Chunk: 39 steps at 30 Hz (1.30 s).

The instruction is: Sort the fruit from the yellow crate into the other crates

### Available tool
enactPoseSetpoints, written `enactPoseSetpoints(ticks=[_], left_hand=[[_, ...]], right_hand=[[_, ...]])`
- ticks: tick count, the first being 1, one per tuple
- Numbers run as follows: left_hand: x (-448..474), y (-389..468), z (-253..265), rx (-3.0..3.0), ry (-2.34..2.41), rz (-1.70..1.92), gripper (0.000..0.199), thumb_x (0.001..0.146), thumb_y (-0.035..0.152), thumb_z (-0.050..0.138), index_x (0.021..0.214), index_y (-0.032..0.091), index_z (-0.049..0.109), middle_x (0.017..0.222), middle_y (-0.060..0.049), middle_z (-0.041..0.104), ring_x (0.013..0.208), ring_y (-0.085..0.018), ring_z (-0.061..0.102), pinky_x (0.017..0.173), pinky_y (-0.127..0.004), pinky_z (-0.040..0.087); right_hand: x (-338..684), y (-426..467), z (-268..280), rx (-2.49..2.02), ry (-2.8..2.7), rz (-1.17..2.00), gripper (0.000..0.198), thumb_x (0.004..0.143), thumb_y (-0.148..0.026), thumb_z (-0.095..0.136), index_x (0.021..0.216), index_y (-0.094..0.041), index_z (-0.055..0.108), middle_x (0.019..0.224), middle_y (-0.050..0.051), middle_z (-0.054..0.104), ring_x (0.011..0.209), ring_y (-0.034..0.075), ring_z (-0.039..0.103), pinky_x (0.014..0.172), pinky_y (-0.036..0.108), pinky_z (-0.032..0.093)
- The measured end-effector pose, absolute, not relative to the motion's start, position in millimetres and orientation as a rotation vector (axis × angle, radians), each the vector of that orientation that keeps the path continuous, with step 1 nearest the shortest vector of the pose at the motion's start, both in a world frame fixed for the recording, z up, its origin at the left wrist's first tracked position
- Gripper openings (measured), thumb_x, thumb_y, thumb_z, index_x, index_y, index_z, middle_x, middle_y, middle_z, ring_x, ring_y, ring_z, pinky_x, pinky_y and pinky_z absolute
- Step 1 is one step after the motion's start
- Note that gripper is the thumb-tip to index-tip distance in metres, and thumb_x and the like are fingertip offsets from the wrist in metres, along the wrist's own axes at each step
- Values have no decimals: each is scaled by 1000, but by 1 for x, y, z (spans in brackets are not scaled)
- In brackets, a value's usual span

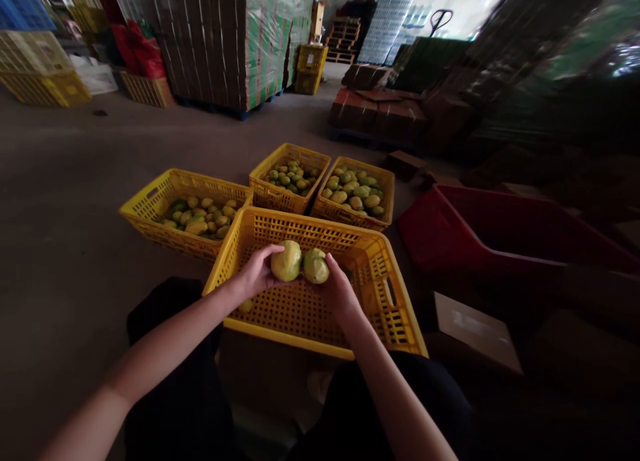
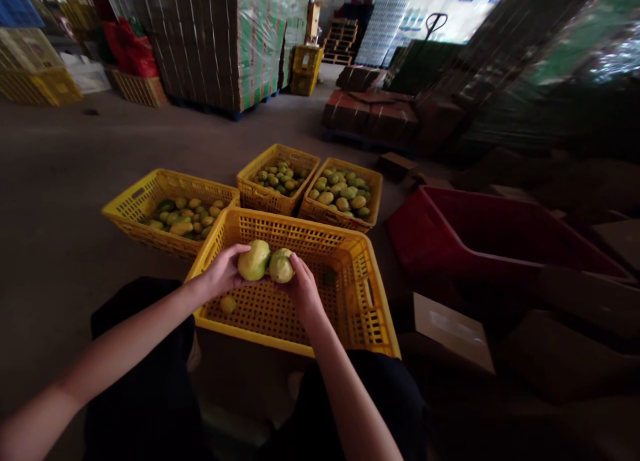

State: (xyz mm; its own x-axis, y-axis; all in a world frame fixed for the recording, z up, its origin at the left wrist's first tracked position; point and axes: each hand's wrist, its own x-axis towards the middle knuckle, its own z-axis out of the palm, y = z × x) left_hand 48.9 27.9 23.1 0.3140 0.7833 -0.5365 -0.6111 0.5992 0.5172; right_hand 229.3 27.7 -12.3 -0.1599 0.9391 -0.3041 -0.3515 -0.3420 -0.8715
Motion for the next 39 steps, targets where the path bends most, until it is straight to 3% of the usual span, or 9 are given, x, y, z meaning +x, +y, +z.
enactPoseSetpoints(ticks=[5,9,13,17,23,29,31,34,39], left_hand=[[52,24,27,172,739,973,29,89,34,53,107,13,61,91,-9,71,85,-24,71,87,-46,57],[57,24,21,110,706,985,33,89,41,49,100,13,62,87,-11,72,91,-29,70,86,-51,57],[61,22,9,72,643,1007,33,87,40,49,100,14,64,87,-9,73,94,-29,70,88,-50,55],[66,18,1,67,564,1009,39,85,41,50,108,13,65,96,-10,73,98,-29,68,90,-47,54],[73,18,-4,68,502,1004,42,85,39,51,117,14,64,105,-11,73,102,-27,68,92,-41,52],[71,18,-5,40,709,1063,24,82,38,61,85,15,68,84,-8,74,96,-29,70,89,-39,54],[69,17,-3,31,776,1157,18,85,33,59,82,17,68,80,-6,74,94,-26,70,88,-36,54],[67,17,3,130,712,1245,20,88,31,54,92,19,70,87,-4,75,94,-22,70,89,-34,54],[59,30,19,253,626,1104,37,87,50,53,100,19,69,91,-7,74,94,-26,70,85,-40,57]], right_hand=[[233,29,-8,-1094,-894,1540,46,76,-63,65,99,-23,60,90,3,71,80,23,68,62,33,56],[232,25,-5,-1164,-1229,1150,45,78,-57,68,107,-24,59,96,3,68,82,20,64,68,31,55],[225,21,-13,-1251,-1542,733,50,85,-56,61,123,-24,55,113,10,61,101,26,62,88,43,53],[218,21,-28,-1356,-1619,693,61,92,-59,44,139,-20,43,123,17,51,118,32,56,101,53,46],[213,21,-42,-1361,-1767,698,81,84,-63,58,150,-27,29,147,18,29,141,39,33,111,64,33],[209,6,-20,-1097,-2012,439,88,69,-54,79,144,-30,39,158,15,17,144,43,23,110,67,33],[205,0,-11,-1008,-2074,336,86,69,-49,80,143,-28,40,160,15,18,145,42,24,111,66,33],[200,-7,-8,-891,-2125,192,81,77,-39,75,147,-27,36,153,15,38,145,40,29,110,64,36],[206,-10,-16,-744,-2243,140,57,87,-30,64,141,-31,47,138,10,59,127,34,56,105,56,45]])
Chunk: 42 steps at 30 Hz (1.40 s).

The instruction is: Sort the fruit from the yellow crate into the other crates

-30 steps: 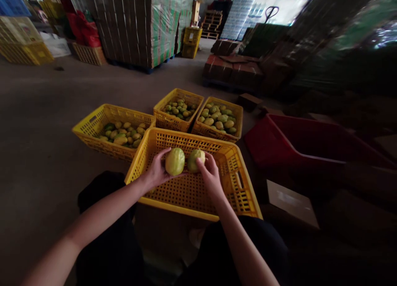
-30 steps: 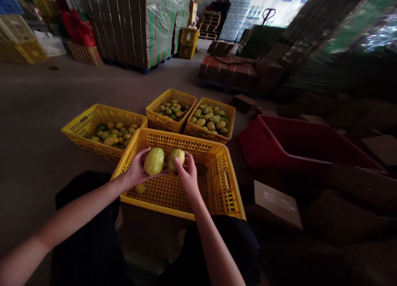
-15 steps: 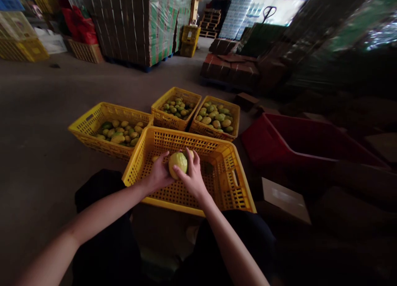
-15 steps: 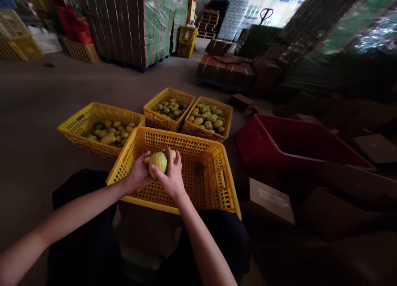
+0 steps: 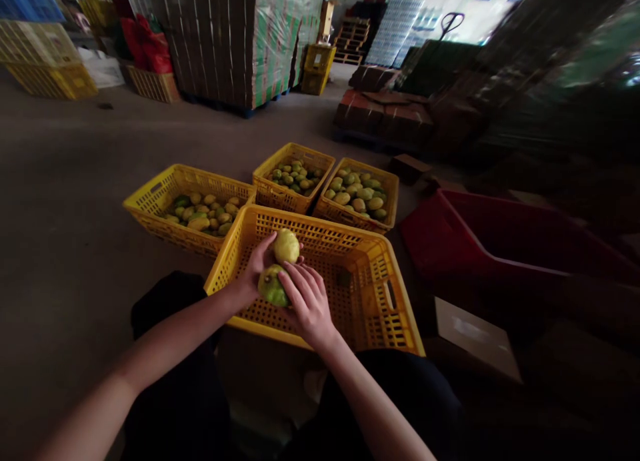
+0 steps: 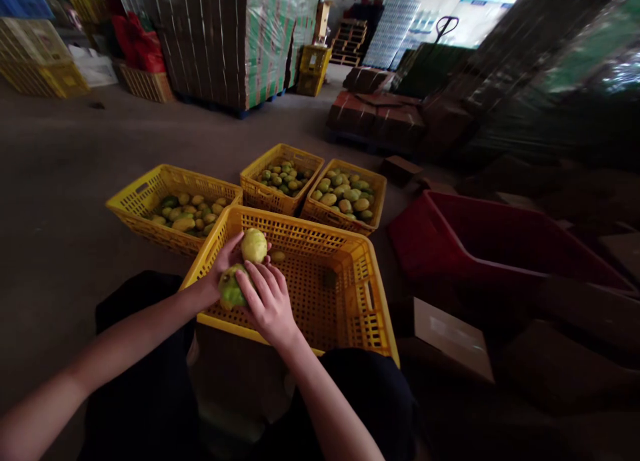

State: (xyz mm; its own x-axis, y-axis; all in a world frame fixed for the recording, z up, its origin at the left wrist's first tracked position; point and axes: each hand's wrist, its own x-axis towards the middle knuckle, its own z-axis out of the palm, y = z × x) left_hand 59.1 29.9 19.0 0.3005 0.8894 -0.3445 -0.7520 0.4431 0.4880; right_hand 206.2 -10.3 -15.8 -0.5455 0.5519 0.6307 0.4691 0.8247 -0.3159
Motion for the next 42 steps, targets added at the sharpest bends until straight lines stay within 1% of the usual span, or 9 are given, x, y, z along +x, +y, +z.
enactPoseSetpoints(ticks=[4,9,13,18,23,29,34,37,42], left_hand=[[48,39,30,242,623,1198,35,86,50,54,88,18,67,77,-5,71,86,-23,70,77,-36,57],[52,28,28,468,735,1438,33,86,42,52,68,17,64,67,-2,66,74,-17,66,68,-26,52],[63,14,20,737,886,1570,32,84,39,51,65,18,65,68,-4,66,78,-18,65,71,-27,48],[61,9,21,886,837,1580,37,84,38,44,61,18,65,69,-6,65,81,-21,63,78,-31,47],[54,12,25,858,712,1518,44,84,40,39,55,19,63,63,-6,58,71,-20,58,77,-33,47],[55,13,26,838,670,1515,42,83,39,42,56,17,65,62,-6,58,69,-18,57,72,-31,47],[56,16,26,746,802,1508,35,78,37,48,58,16,66,63,-5,61,66,-17,58,68,-26,46],[56,22,23,563,934,1486,31,76,34,48,59,15,65,61,-4,60,60,-15,56,58,-23,44],[55,31,12,33,1052,1419,22,78,29,50,60,18,55,52,1,54,54,-14,58,54,-21,44]], right_hand=[[215,-5,-10,-774,-2018,133,58,83,-20,63,137,-33,45,136,11,59,124,33,58,99,57,49],[211,1,-2,-907,-1626,433,59,78,-18,67,129,-29,40,132,12,56,126,29,55,102,52,48],[204,-1,-8,-869,-1634,569,55,74,-13,65,122,-28,41,125,10,58,118,26,59,98,45,51],[203,-6,-11,-839,-1720,532,59,72,-12,64,123,-27,41,123,10,59,114,27,60,95,46,51],[204,-7,-9,-746,-1757,524,62,71,-11,65,125,-28,41,122,11,59,112,28,60,93,46,51],[205,-6,-12,-758,-1764,513,61,70,-11,64,124,-27,42,122,11,59,112,28,60,93,47,51],[203,-7,-12,-767,-1710,566,66,69,-8,65,128,-26,42,122,10,59,113,26,60,94,44,51],[199,-7,-15,-828,-1651,639,67,69,-10,68,128,-27,41,121,9,59,109,25,61,93,42,51],[191,-3,-22,-973,-1418,984,64,62,-19,80,114,-27,43,112,5,58,104,22,59,92,38,50]])
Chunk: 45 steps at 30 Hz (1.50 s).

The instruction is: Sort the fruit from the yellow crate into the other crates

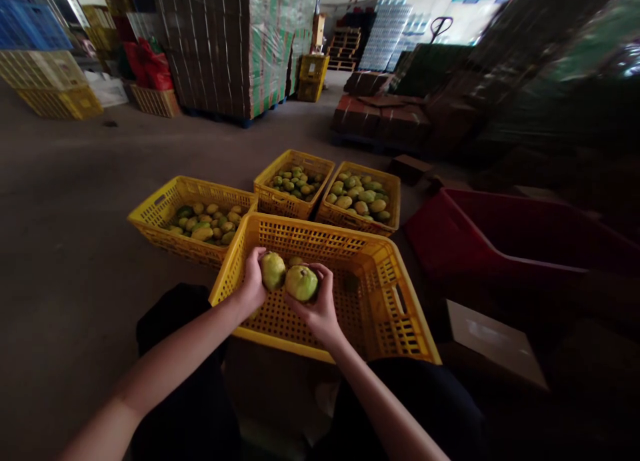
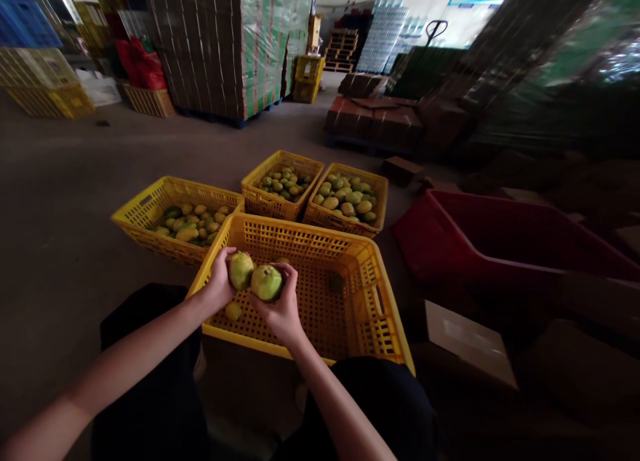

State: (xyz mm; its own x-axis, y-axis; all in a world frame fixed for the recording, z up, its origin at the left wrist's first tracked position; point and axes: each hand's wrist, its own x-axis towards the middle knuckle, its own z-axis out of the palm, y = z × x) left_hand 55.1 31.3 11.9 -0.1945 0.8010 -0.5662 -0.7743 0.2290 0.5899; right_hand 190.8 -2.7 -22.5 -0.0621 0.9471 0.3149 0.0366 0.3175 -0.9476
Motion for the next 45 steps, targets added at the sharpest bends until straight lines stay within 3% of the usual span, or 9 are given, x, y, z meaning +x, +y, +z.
enactPoseSetpoints(ticks=[4,8,12,22,27,36,40,43,45], left_hand=[[59,33,4,-137,984,1292,24,83,29,52,62,18,53,52,2,55,57,-15,62,57,-23,50],[65,34,3,-149,923,1229,24,89,28,49,71,17,60,59,-2,63,61,-17,66,61,-26,55],[66,37,1,-99,846,1221,29,93,21,39,84,14,66,70,-6,69,66,-17,69,66,-27,57],[63,32,5,-97,943,1181,23,92,28,47,81,13,60,67,-8,67,62,-17,68,59,-28,59],[66,35,5,-139,1001,1165,24,96,29,42,84,14,56,68,-7,66,56,-15,65,52,-25,59],[67,30,7,-113,1038,1071,27,95,34,43,78,16,54,60,-2,59,46,-12,57,40,-19,50],[67,29,15,-61,1025,1094,20,92,31,50,81,17,58,66,-3,62,53,-14,61,47,-24,55],[61,30,24,119,943,1093,8,86,20,60,91,17,65,83,-6,69,67,-16,66,62,-30,60],[55,30,30,343,926,1156,23,77,10,70,99,19,69,98,-6,70,82,-17,69,73,-28,60]], right_hand=[[188,4,-23,-1167,-959,1290,65,52,-33,88,100,-26,45,101,0,59,93,18,60,79,30,53],[193,9,-12,-1178,-674,1566,51,59,-48,82,94,-24,53,91,-1,65,77,17,62,56,23,50],[200,10,-5,-1164,-658,1598,36,65,-44,79,87,-24,60,80,-3,69,68,17,63,45,21,45],[200,19,-2,-1224,-229,1745,17,85,-34,57,82,-19,65,65,2,71,65,20,70,55,30,58],[204,22,-5,-1247,-127,1788,16,90,-34,54,83,-21,61,60,0,68,55,17,67,48,27,57],[205,26,-14,-1119,-134,1955,26,89,-42,57,89,-17,63,65,3,70,55,16,67,37,19,47],[207,28,-18,-1103,-259,1885,27,79,-44,67,93,-21,61,68,1,70,62,18,68,44,22,50],[211,27,-12,-1127,-477,1705,39,69,-44,76,98,-26,58,79,-2,69,70,18,67,53,26,53],[215,25,-4,-1190,-652,1527,46,65,-44,80,101,-27,57,87,-2,68,77,18,65,60,26,54]])
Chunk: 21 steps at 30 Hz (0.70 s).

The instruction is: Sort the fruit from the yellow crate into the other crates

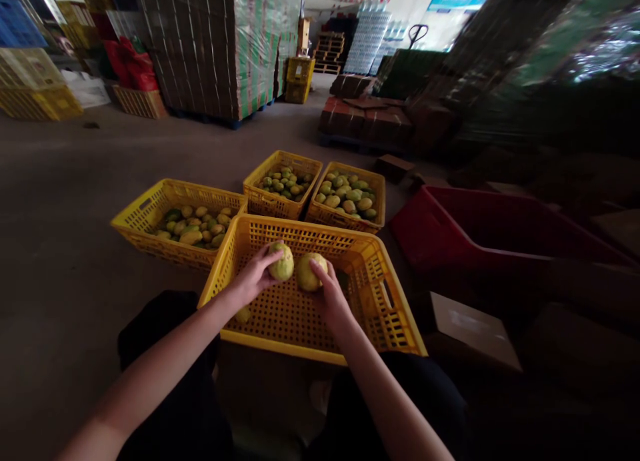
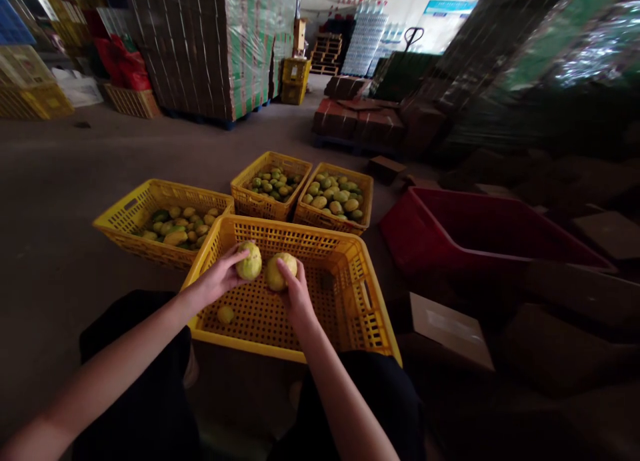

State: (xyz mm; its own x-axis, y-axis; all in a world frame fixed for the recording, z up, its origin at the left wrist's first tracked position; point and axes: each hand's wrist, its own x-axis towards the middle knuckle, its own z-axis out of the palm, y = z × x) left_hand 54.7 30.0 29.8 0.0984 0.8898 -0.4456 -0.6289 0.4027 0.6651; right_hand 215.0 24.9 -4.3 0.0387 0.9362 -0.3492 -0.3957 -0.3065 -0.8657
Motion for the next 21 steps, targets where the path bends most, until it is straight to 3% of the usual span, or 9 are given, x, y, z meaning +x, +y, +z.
enactPoseSetpoints(ticks=[3,6,9,12,16,21], left_hand=[[46,27,38,631,923,1279,47,59,-2,81,99,21,72,110,-6,70,105,-20,66,84,-20,55],[42,20,43,799,881,1319,50,50,-3,86,93,20,74,113,-9,67,119,-26,60,94,-22,52],[42,14,47,1022,879,1350,52,45,0,89,91,21,76,116,-10,63,125,-28,54,102,-28,49],[41,14,49,1040,881,1341,52,42,-1,88,88,21,77,116,-9,62,122,-28,56,99,-29,51],[39,21,49,881,856,1252,52,41,-6,86,87,19,76,107,-7,68,114,-27,62,91,-25,54],[34,32,40,591,845,1235,46,48,-7,84,88,14,72,90,-6,74,96,-23,70,84,-24,53]], right_hand=[[221,21,6,-1230,-937,1183,59,55,-36,88,104,-27,57,98,-2,65,89,18,61,76,28,53],[226,19,9,-1153,-1187,937,71,48,-26,92,110,-29,58,109,0,63,102,21,59,91,33,50],[229,18,9,-1065,-1298,880,71,51,-26,92,115,-31,62,118,3,61,114,25,56,100,41,46],[231,17,11,-1034,-1335,872,70,52,-27,92,117,-31,65,121,6,59,117,28,53,97,44,49],[231,16,17,-961,-1233,1071,73,48,-22,92,115,-30,64,114,5,63,107,26,59,89,41,53],[234,18,22,-945,-1044,1315,58,44,-20,92,93,-26,63,96,0,70,91,23,64,84,39,54]])
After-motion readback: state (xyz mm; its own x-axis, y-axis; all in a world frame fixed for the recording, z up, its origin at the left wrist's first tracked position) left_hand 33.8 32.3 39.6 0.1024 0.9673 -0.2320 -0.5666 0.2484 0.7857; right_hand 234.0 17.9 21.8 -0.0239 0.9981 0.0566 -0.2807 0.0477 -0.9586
